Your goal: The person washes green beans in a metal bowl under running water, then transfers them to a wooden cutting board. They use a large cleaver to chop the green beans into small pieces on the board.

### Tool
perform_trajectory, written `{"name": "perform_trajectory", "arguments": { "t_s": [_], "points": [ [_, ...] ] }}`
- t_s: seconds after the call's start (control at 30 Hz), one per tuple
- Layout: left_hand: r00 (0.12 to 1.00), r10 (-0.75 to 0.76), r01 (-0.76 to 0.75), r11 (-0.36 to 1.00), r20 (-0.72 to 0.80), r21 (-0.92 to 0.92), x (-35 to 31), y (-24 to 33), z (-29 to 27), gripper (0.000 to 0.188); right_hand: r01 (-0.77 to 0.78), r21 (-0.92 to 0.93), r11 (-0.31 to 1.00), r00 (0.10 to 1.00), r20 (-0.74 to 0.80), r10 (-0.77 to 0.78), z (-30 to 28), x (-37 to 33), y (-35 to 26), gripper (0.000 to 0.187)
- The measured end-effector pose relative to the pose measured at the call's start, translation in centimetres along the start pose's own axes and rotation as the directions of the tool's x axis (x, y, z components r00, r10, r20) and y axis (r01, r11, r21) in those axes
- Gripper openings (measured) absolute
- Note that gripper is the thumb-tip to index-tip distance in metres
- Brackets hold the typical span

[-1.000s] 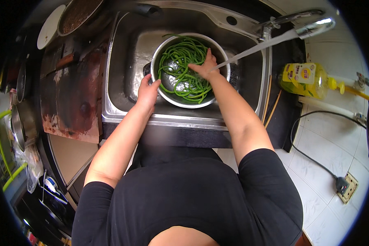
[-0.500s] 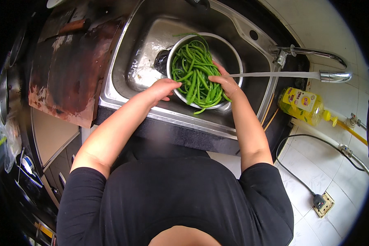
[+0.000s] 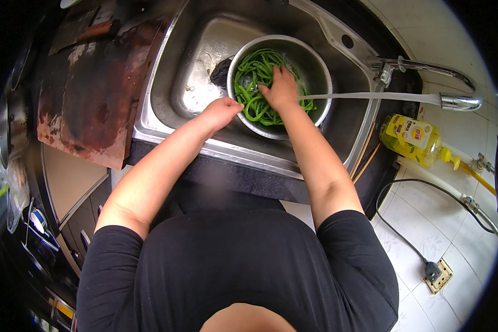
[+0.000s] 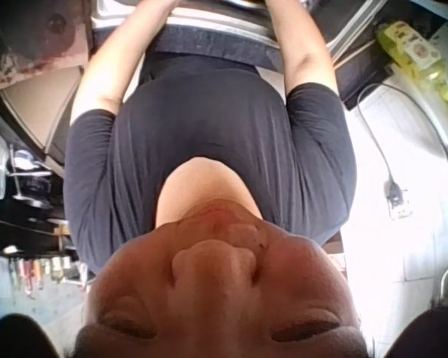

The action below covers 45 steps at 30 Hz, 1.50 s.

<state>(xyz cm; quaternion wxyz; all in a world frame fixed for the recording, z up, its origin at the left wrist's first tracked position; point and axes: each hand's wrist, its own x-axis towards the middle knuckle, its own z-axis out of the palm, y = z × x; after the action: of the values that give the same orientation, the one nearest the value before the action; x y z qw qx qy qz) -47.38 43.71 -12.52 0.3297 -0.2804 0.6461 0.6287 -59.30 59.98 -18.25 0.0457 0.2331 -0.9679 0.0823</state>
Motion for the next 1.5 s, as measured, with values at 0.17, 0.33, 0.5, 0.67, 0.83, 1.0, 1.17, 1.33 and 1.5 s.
{"name": "perform_trajectory", "arguments": {
  "t_s": [0.17,0.33,0.5,0.67,0.83,1.0,1.17,1.33,1.5],
  "points": [
    [0.999,0.034,-0.034,0.999,0.006,0.011,0.5,-0.8,-0.1,0.031,0.172,0.202,0.964,0.947,0.237,-0.219,-3.6,-1.9,-1.8,0.030],
    [0.999,0.043,-0.043,0.999,-0.003,0.021,0.3,-0.4,0.0,0.032,0.037,0.217,0.975,0.999,-0.010,-0.035,-2.1,1.4,2.9,0.023],
    [0.998,0.060,-0.059,0.998,-0.021,0.030,0.3,-0.5,0.0,0.032,-0.032,0.106,0.994,0.972,0.237,0.006,0.9,1.0,3.6,0.030],
    [0.998,0.059,-0.059,0.998,-0.035,0.011,0.5,-1.0,0.0,0.031,0.297,0.321,0.899,0.928,0.124,-0.351,-3.1,0.1,2.8,0.031],
    [0.996,0.069,-0.068,0.997,-0.050,0.029,0.6,-0.8,0.2,0.030,-0.326,0.334,0.884,0.940,0.216,0.265,0.4,0.5,7.0,0.080],
    [0.987,0.155,-0.152,0.984,-0.033,0.094,1.4,-1.9,0.0,0.029,-0.281,0.249,0.927,0.781,0.620,0.071,-1.9,-0.1,3.1,0.102],
    [0.993,0.092,-0.084,0.990,-0.068,0.114,0.5,-0.8,-0.2,0.027,-0.725,0.626,0.288,0.630,0.771,-0.092,-3.5,0.4,4.4,0.077],
    [0.989,0.106,-0.089,0.984,-0.106,0.154,0.2,-0.7,-0.1,0.028,-0.713,0.699,0.051,0.695,0.715,-0.079,-6.0,-0.4,7.6,0.066],
    [0.985,0.131,-0.108,0.975,-0.111,0.194,1.0,-1.1,0.0,0.028,-0.465,0.371,0.804,0.868,0.367,0.333,-1.1,-0.8,8.9,0.068]
  ]
}}
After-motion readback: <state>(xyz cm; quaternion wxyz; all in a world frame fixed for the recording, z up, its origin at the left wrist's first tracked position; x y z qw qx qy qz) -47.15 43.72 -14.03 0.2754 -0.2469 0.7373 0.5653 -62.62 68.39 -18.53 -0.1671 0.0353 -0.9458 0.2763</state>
